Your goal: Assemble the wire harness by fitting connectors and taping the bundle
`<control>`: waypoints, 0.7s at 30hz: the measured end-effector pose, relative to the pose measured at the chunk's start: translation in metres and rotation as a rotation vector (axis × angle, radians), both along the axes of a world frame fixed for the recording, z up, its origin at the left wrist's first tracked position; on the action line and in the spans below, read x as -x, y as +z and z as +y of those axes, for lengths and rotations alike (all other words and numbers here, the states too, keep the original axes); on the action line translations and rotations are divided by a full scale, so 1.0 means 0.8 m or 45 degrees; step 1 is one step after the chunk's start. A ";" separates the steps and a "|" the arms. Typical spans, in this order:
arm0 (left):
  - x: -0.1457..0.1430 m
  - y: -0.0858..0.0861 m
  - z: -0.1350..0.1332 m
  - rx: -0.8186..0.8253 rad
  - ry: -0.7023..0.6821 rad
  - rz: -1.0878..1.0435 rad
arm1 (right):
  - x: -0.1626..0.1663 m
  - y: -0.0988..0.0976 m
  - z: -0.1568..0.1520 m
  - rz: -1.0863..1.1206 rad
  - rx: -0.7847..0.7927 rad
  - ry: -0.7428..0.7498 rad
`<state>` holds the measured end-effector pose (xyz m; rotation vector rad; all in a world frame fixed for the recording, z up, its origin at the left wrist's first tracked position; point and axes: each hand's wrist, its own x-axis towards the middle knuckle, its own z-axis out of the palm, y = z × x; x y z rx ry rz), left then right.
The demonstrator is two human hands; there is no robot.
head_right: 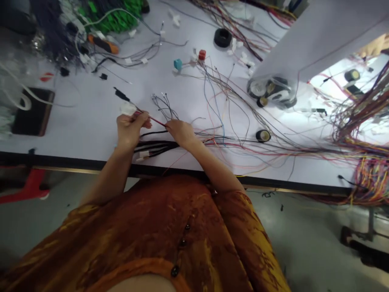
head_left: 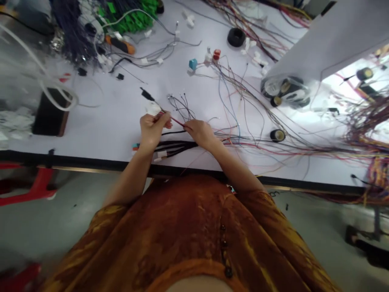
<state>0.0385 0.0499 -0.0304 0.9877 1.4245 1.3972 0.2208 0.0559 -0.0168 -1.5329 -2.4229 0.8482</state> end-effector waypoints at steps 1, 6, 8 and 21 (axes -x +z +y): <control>0.001 -0.006 -0.003 0.045 0.042 -0.032 | 0.004 -0.006 -0.005 0.014 -0.016 -0.001; 0.006 -0.025 -0.003 0.212 0.200 -0.208 | -0.021 -0.034 -0.026 0.217 -0.080 -0.118; 0.009 -0.027 -0.002 0.186 0.187 -0.211 | -0.078 -0.033 -0.034 0.433 -0.148 -0.312; 0.002 0.005 -0.006 0.193 0.100 -0.180 | -0.393 0.012 -0.011 -0.329 -0.216 -1.043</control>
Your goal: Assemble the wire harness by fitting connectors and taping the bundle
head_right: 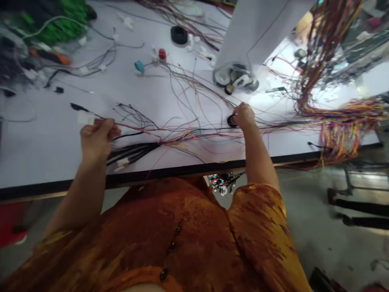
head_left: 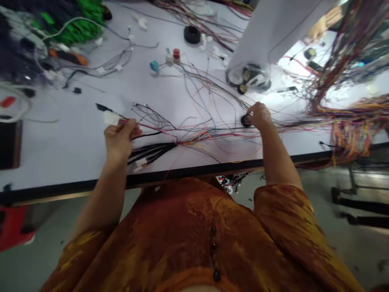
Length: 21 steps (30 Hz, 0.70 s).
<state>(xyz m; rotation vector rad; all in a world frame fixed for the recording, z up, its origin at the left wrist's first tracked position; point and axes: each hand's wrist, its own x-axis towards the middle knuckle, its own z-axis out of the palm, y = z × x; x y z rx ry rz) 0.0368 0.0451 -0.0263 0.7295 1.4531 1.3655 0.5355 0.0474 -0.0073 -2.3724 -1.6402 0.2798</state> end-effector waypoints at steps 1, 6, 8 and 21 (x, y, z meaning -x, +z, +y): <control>0.000 0.000 0.000 0.006 -0.012 0.013 | 0.009 0.001 0.010 -0.004 -0.018 -0.002; -0.002 0.000 0.000 -0.075 -0.045 0.133 | 0.150 0.014 0.042 0.819 -0.305 0.111; -0.004 0.004 -0.002 -0.130 -0.071 0.185 | 0.236 0.017 0.042 1.328 -0.234 0.319; -0.010 0.007 -0.012 -0.241 -0.154 0.254 | 0.420 0.013 0.011 1.931 -0.006 0.414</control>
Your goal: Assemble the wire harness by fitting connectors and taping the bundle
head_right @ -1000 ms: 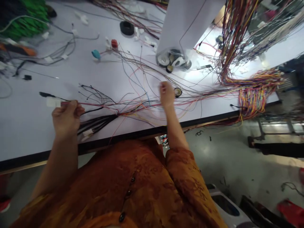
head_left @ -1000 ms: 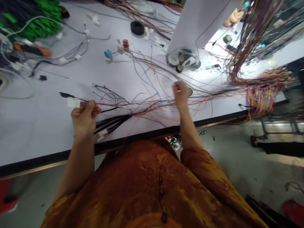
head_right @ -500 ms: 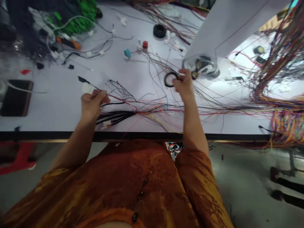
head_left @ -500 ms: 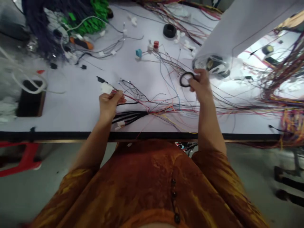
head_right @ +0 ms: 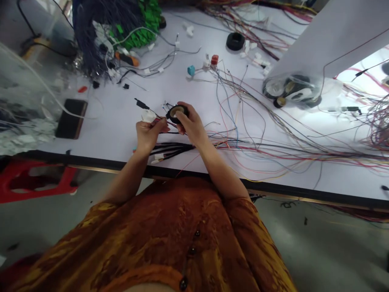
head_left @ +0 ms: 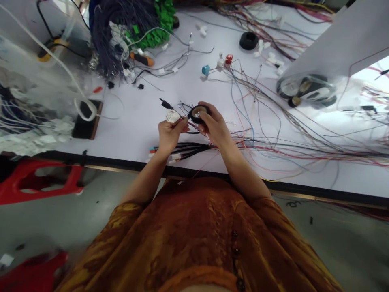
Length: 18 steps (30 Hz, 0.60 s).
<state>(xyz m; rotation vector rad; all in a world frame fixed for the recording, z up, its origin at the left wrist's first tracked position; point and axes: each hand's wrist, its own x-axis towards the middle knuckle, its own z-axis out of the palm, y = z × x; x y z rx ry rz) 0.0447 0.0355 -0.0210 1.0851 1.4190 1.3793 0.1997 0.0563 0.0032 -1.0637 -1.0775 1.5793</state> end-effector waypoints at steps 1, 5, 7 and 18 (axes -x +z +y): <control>0.000 -0.001 0.000 -0.009 -0.003 0.018 | 0.002 0.000 -0.002 -0.008 -0.009 -0.006; -0.001 0.001 -0.001 -0.046 0.010 0.070 | 0.004 0.000 -0.011 0.022 -0.041 0.032; 0.000 0.003 0.000 -0.049 0.005 0.051 | 0.000 0.003 -0.011 0.067 -0.020 0.048; 0.024 -0.010 0.021 0.090 -0.066 0.017 | -0.001 -0.021 0.045 0.255 0.183 0.025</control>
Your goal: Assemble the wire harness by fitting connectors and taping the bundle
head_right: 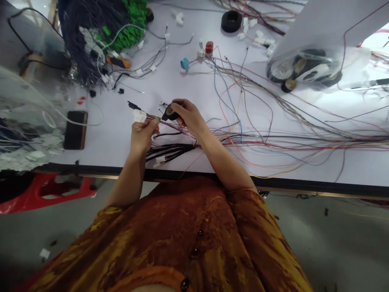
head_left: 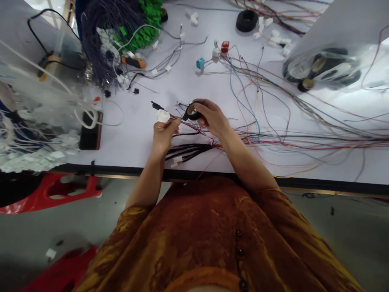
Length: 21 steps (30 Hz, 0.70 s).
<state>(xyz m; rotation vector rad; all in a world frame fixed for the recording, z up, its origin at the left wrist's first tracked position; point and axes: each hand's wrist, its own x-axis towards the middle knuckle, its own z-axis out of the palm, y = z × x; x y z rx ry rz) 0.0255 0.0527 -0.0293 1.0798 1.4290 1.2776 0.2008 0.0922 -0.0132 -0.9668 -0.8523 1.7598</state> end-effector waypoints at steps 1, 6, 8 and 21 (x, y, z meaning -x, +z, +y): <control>0.001 0.000 0.002 0.020 0.000 -0.011 | 0.001 -0.002 0.001 -0.001 0.012 0.010; 0.003 0.000 0.009 0.116 -0.038 -0.046 | 0.003 -0.003 -0.002 -0.008 0.047 0.043; 0.003 -0.001 0.009 0.142 -0.036 0.006 | 0.000 -0.001 -0.005 -0.004 0.045 0.056; -0.014 0.018 0.003 0.053 0.010 0.119 | 0.013 -0.026 -0.122 -0.914 -0.778 0.196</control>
